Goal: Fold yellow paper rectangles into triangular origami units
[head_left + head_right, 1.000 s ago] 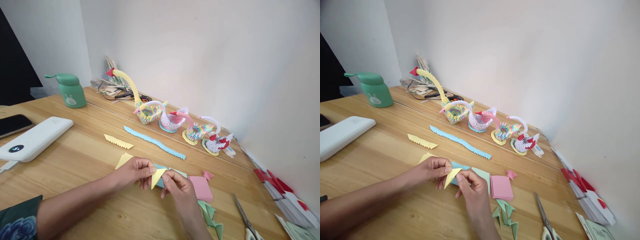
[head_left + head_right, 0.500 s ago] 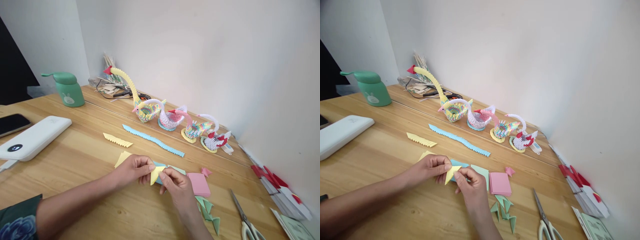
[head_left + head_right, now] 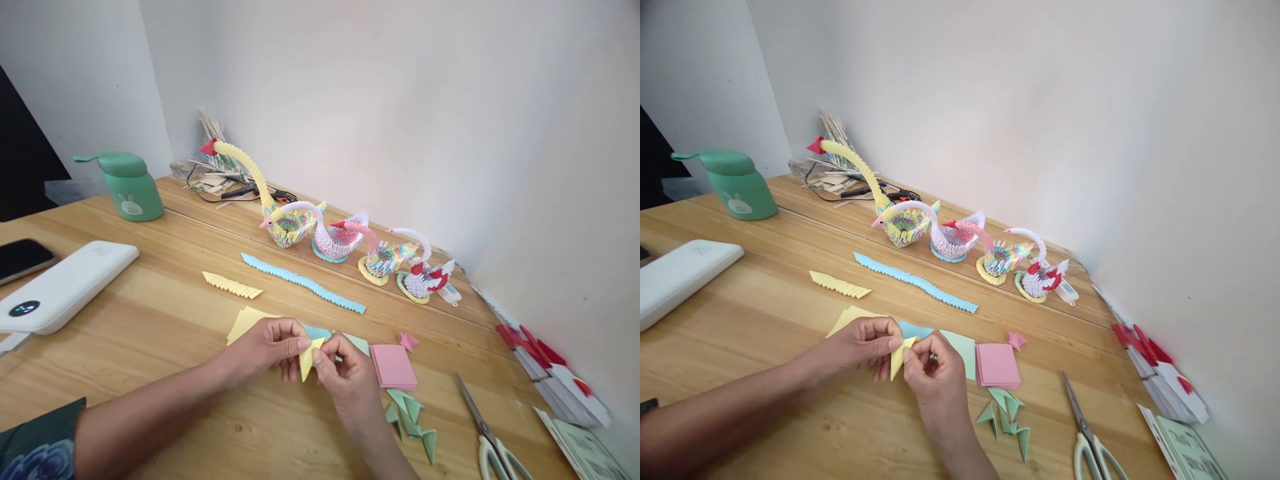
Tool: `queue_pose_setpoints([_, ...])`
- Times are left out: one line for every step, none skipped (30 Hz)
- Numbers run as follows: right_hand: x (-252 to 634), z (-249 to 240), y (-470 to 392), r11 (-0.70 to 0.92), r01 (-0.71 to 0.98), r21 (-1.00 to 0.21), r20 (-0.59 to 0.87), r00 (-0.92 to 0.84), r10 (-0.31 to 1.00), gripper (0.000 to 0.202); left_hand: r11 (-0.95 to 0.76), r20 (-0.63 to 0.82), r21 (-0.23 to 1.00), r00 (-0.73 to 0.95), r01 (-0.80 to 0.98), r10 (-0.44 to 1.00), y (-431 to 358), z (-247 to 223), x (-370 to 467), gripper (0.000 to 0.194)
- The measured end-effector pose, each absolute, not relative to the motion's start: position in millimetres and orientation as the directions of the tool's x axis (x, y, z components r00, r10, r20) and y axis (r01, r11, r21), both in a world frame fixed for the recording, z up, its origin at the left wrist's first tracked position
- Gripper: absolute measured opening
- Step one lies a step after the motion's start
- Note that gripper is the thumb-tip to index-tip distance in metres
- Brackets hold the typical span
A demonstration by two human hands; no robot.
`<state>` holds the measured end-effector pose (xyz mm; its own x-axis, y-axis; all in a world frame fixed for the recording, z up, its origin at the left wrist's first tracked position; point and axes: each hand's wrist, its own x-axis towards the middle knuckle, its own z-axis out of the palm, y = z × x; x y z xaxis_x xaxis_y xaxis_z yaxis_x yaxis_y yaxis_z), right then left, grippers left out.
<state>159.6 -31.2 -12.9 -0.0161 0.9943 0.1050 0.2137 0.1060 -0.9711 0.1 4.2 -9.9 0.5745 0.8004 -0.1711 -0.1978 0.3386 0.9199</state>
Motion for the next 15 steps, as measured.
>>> queue_pose_setpoints([159.3,-12.4,-31.6,0.102,0.205,-0.974,0.100,-0.016,0.995,0.023,0.359,-0.180,0.909,0.582,-0.209,0.793,3.7,-9.9,-0.1,0.035])
queue_pose_setpoints([159.0,-11.7,-32.1,0.092,0.186,-0.978,0.089,-0.020,0.996,0.023,0.379,-0.185,0.898,0.588,-0.224,0.787,3.0,-9.9,-0.4,0.034])
queue_pose_setpoints([158.6,-10.9,-32.6,0.077,0.157,-0.985,0.073,-0.032,0.997,0.024,0.399,-0.189,0.884,0.596,-0.243,0.780,2.1,-9.8,-0.6,0.033])
queue_pose_setpoints([158.4,-9.9,-33.0,0.058,0.119,-0.991,0.052,-0.051,0.997,0.025,0.420,-0.190,0.868,0.605,-0.264,0.773,1.3,-9.7,-0.7,0.032])
queue_pose_setpoints([158.2,-9.1,-33.2,0.037,0.079,-0.996,0.031,-0.074,0.997,0.026,0.440,-0.190,0.852,0.615,-0.285,0.766,0.5,-9.8,-0.8,0.032])
queue_pose_setpoints([158.2,-8.3,-33.3,0.018,0.044,-0.999,0.013,-0.103,0.995,0.026,0.457,-0.188,0.836,0.624,-0.304,0.758,-0.1,-9.8,-0.7,0.031])
queue_pose_setpoints([158.5,-7.7,-33.3,0.006,0.019,-1.000,0.004,-0.128,0.992,0.027,0.468,-0.183,0.824,0.631,-0.320,0.754,-0.4,-9.8,-0.6,0.031])
queue_pose_setpoints([158.9,-7.2,-33.1,0.003,0.005,-1.000,0.002,-0.148,0.989,0.027,0.470,-0.178,0.820,0.633,-0.328,0.753,-0.3,-9.7,-0.7,0.031])
queue_pose_setpoints([159.5,-6.7,-32.8,0.005,0.000,-1.000,0.005,-0.161,0.987,0.027,0.463,-0.173,0.824,0.632,-0.328,0.755,0.1,-9.3,-0.8,0.032])
queue_pose_setpoints([160.3,-6.2,-32.5,0.010,0.001,-1.000,0.010,-0.170,0.985,0.027,0.448,-0.170,0.836,0.627,-0.317,0.760,0.8,-8.6,-1.2,0.032])
queue_pose_setpoints([161.1,-5.5,-32.1,0.017,0.004,-1.000,0.016,-0.174,0.985,0.026,0.424,-0.168,0.856,0.618,-0.295,0.768,1.7,-7.6,-1.7,0.033])
queue_pose_setpoints([161.9,-4.6,-31.6,0.020,0.009,-1.000,0.019,-0.171,0.985,0.025,0.391,-0.167,0.882,0.603,-0.262,0.780,2.8,-6.5,-2.4,0.034])
queue_pose_setpoints([162.7,-3.7,-31.2,0.019,0.018,-1.000,0.016,-0.167,0.986,0.024,0.352,-0.165,0.910,0.585,-0.221,0.794,3.7,-5.3,-3.2,0.034])
queue_pose_setpoints([163.4,-2.7,-30.8,0.012,0.033,-0.999,0.007,-0.163,0.987,0.024,0.308,-0.160,0.934,0.564,-0.178,0.810,4.5,-4.1,-3.8,0.034])
queue_pose_setpoints([164.0,-1.8,-30.5,0.004,0.056,-0.998,-0.005,-0.157,0.988,0.023,0.264,-0.151,0.955,0.544,-0.135,0.825,4.9,-3.1,-4.4,0.032])
